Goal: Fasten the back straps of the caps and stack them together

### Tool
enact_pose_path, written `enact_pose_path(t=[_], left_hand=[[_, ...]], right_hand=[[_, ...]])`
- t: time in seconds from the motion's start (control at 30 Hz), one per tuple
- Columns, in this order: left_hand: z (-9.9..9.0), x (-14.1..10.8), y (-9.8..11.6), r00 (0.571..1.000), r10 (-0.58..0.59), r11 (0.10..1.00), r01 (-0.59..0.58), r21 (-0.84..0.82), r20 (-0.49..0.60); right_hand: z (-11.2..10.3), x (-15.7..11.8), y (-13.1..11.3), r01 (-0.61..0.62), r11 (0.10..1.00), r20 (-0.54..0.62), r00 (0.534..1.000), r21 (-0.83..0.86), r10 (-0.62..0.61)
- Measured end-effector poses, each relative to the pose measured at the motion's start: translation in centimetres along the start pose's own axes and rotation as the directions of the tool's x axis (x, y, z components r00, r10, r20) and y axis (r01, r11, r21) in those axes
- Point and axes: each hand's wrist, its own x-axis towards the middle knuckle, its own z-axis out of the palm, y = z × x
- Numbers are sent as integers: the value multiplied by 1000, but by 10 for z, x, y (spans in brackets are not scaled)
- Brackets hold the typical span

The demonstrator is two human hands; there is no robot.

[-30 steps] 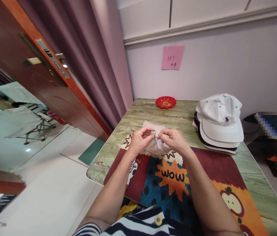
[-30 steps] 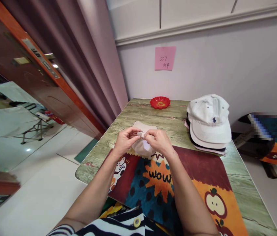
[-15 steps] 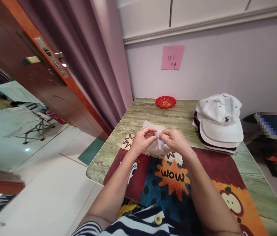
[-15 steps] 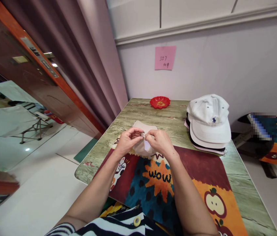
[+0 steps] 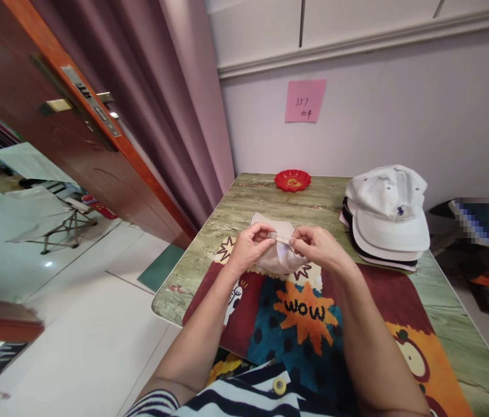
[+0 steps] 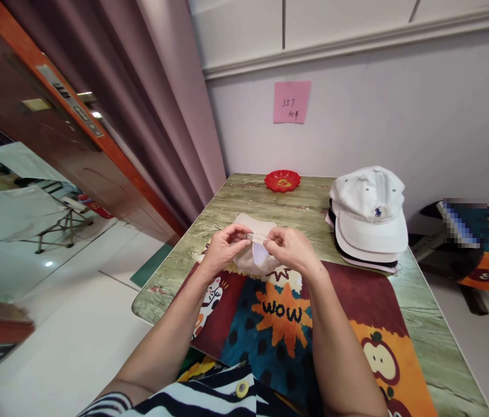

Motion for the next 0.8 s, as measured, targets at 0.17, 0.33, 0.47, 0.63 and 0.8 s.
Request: enact_pose_path(t=[0.17,0.33,0.47,0.63,0.8], left_hand=[[1,0,4,999,44,995,-45,89,12],[4,0,5,995,-100,986,101,-132,13],[5,-2,8,973,-223,928,231,-292,59],[5,-2,7,934,-343,831,353,-430,104],[5,-2,4,911,-392,747,397,-533,129]], right_hand=[[4,2,1,23,999,13,1000,23,-23],[6,3,-1,27,999,20,999,16,-28],[7,2,-3,35,999,29,999,4,-35],[8,2,-7,48,999,35,998,-9,-48],[8,3,-5,95,995,64,993,-7,-95]])
